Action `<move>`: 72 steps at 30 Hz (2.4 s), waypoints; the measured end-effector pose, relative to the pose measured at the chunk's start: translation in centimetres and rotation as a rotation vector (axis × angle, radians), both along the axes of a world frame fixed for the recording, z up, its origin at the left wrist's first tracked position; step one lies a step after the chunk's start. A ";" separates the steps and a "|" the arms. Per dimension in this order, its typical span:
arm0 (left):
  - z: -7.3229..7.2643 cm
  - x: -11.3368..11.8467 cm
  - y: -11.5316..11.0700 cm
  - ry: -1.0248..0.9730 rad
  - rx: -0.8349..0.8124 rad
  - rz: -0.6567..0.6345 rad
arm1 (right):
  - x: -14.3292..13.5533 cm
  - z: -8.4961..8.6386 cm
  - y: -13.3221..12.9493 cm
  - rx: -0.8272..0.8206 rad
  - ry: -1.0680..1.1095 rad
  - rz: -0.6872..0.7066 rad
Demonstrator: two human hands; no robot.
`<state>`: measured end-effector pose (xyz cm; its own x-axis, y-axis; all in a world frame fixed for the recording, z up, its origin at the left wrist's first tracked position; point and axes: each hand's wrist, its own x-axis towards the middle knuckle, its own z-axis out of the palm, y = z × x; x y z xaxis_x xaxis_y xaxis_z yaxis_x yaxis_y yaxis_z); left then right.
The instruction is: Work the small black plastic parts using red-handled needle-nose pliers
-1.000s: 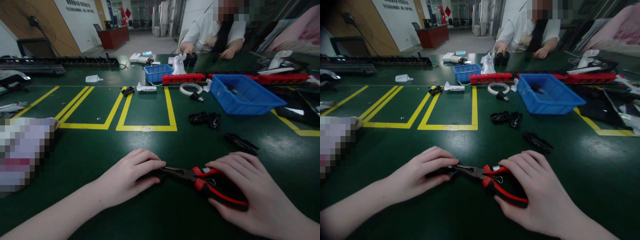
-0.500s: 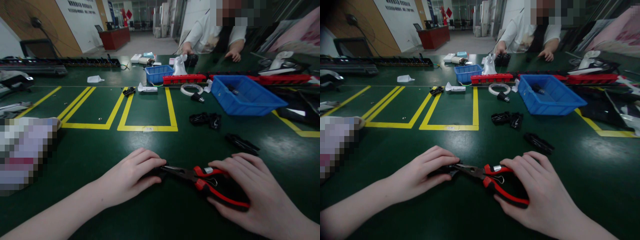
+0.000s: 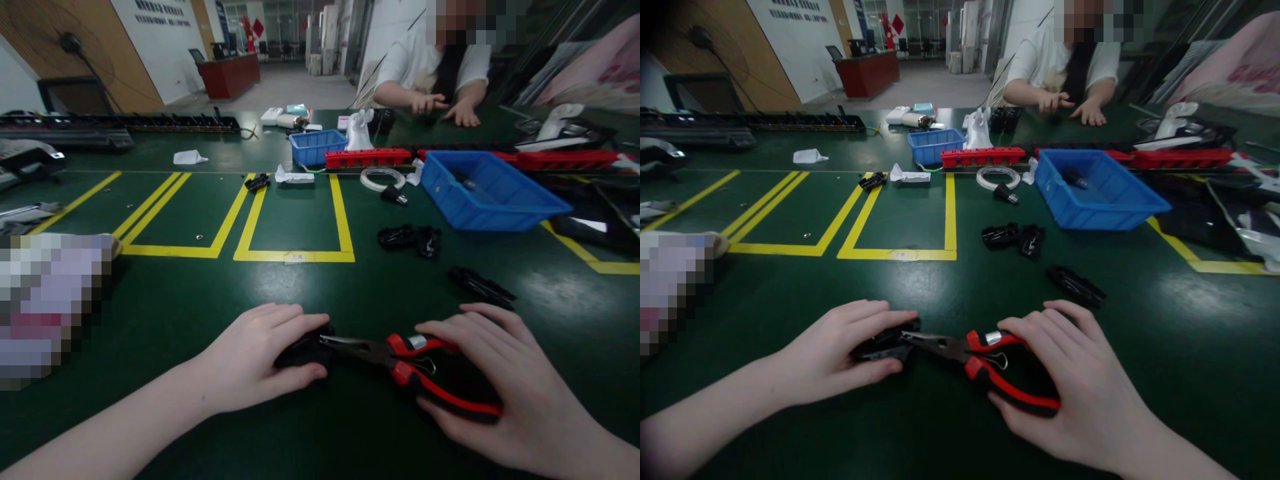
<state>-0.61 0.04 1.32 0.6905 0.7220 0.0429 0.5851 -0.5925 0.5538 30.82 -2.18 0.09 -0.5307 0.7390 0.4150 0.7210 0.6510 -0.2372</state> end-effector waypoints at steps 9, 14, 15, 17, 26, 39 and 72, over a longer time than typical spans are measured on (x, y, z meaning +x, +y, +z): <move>0.3 -0.1 0.0 0.009 -0.028 -0.019 | 0.2 -0.2 0.2 0.004 -0.034 0.020; 0.3 -0.1 0.1 0.003 -0.029 -0.026 | 0.3 -0.3 0.1 -0.006 -0.028 0.011; 0.3 -0.1 0.1 0.000 -0.027 -0.030 | 0.2 -0.3 0.0 -0.022 -0.017 0.003; 0.3 -0.2 0.2 0.000 -0.027 -0.034 | 0.1 -0.3 -0.1 -0.049 -0.001 -0.005; 0.3 -0.3 0.5 0.003 -0.035 -0.069 | -0.1 0.0 -0.2 -0.026 -0.006 -0.001; 0.4 -0.4 0.2 -0.010 -0.018 -0.052 | 0.1 -0.2 -0.4 -0.051 0.009 -0.004; -1.1 -0.8 0.4 -0.103 0.128 0.028 | 0.1 -0.5 0.0 -0.086 -0.028 -0.049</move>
<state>-1.44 0.43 0.24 0.6572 0.7252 0.2054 0.5464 -0.6461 0.5328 30.95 -2.20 -0.44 -0.5032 0.7966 0.3349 0.7587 0.5928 -0.2700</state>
